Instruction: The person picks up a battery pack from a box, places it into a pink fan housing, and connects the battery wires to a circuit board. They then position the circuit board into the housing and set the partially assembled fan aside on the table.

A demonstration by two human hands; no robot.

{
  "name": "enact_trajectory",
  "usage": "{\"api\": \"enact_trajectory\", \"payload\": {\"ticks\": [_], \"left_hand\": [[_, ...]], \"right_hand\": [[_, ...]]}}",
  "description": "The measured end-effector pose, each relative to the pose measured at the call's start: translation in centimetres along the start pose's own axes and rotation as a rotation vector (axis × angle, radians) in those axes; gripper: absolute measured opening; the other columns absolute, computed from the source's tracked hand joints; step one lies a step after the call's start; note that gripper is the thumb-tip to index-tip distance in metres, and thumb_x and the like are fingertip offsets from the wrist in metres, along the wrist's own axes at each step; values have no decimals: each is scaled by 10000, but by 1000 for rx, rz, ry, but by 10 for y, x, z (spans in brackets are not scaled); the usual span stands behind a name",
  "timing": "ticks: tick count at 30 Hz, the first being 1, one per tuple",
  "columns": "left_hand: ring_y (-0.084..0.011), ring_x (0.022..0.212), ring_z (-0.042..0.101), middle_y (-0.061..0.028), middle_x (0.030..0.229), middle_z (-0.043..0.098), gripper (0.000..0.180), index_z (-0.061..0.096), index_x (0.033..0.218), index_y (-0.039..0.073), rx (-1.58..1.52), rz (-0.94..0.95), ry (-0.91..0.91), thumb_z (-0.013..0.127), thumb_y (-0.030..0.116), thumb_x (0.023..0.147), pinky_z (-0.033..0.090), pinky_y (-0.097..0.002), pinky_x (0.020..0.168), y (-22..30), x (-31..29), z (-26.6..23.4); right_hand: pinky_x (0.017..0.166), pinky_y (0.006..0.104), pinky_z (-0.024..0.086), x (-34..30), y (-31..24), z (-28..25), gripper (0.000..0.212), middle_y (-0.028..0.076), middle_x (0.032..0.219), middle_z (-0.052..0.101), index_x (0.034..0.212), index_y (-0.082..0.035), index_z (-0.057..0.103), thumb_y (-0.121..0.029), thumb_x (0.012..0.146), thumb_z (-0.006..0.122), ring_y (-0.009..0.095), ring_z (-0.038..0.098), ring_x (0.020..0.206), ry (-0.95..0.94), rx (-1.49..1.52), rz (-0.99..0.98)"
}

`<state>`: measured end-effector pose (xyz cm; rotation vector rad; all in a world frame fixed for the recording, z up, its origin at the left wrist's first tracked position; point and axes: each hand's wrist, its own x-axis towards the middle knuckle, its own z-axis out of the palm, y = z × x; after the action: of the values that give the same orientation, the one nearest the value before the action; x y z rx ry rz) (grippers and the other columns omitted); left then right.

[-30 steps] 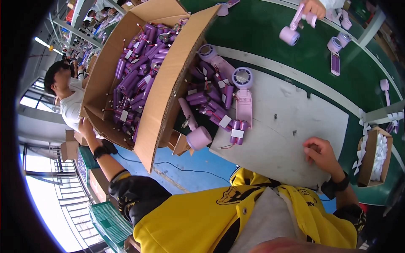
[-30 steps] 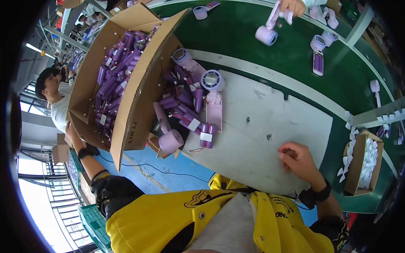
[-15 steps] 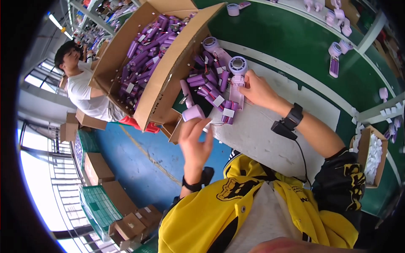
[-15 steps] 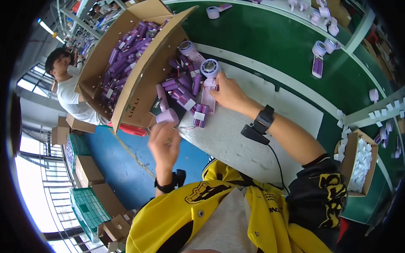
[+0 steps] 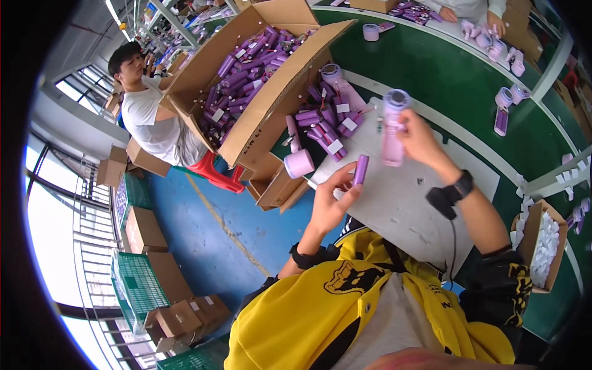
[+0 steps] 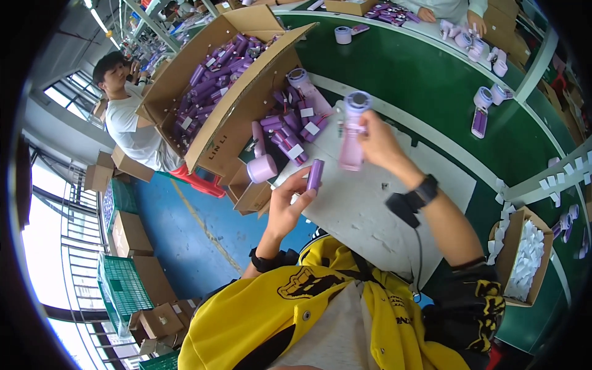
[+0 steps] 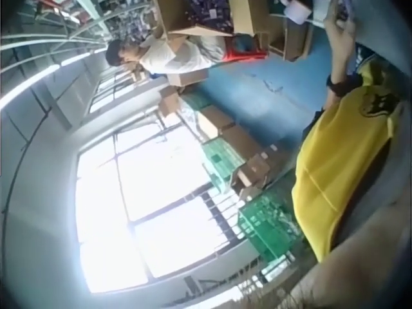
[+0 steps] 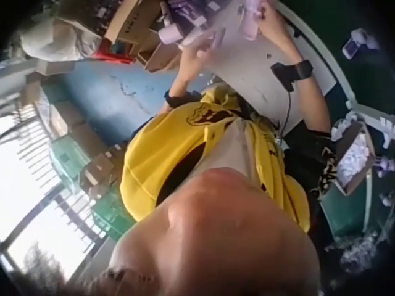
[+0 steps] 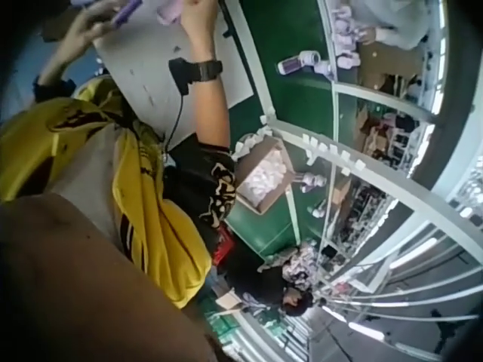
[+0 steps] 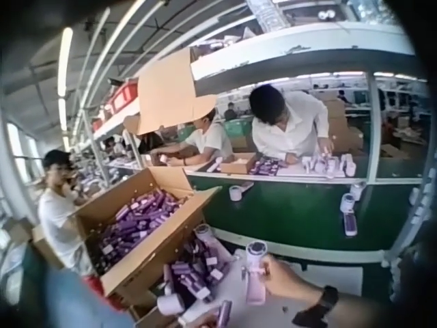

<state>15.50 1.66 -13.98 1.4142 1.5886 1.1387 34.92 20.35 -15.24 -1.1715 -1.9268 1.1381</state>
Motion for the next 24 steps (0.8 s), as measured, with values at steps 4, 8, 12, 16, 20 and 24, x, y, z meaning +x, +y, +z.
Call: {"api": "enact_trajectory", "payload": {"ticks": [4, 8, 12, 16, 20, 24], "left_hand": [[-105, 780, 585, -73, 988, 705, 604, 462, 1433, 27, -105, 180, -150, 677, 146, 881, 484, -271, 764, 6, 6, 15], [-122, 808, 601, -88, 1002, 708, 593, 508, 1374, 21, -144, 218, -346, 743, 127, 839, 501, -277, 748, 28, 18, 32], [-164, 833, 628, -98, 1006, 711, 535, 603, 1226, 22, -3, 334, -365, 826, 92, 745, 525, -296, 743, 56, 39, 53], [-231, 857, 649, -100, 1007, 707, 471, 657, 1056, 24, 227, 738, -486, 878, 82, 644, 546, -328, 732, 77, 60, 79], [-282, 891, 647, -100, 1011, 703, 380, 685, 976, 26, 219, 750, -584, 865, 87, 647, 546, -359, 777, 89, 57, 100], [-262, 972, 632, -100, 1097, 682, 457, 652, 1088, 37, 128, 833, -594, 851, 73, 678, 523, -358, 837, 83, 61, 119]], "right_hand": [[389, 277, 380, -64, -3, -73, 198, 56, 756, 584, 1031, -85, 446, 10, 897, 557, 126, 533, 477, -12, 52, 122], [403, 261, 400, -137, -2, -91, 202, 65, 780, 601, 1031, -79, 453, -3, 893, 580, 135, 566, 502, 62, 73, 316], [479, 307, 470, -177, 6, -74, 265, 107, 830, 623, 1051, -69, 477, -40, 857, 656, 220, 606, 557, 179, -61, 299], [587, 351, 515, -181, -15, -70, 354, 147, 876, 631, 1092, -53, 519, -68, 804, 725, 316, 625, 653, 362, -386, -64], [662, 365, 519, -184, -27, -77, 403, 161, 903, 628, 1124, -34, 558, -76, 774, 752, 349, 625, 743, 451, -506, -373], [678, 352, 511, -185, -1, -74, 388, 151, 932, 618, 1108, -18, 577, -74, 768, 756, 316, 625, 791, 358, -317, -295]]}}
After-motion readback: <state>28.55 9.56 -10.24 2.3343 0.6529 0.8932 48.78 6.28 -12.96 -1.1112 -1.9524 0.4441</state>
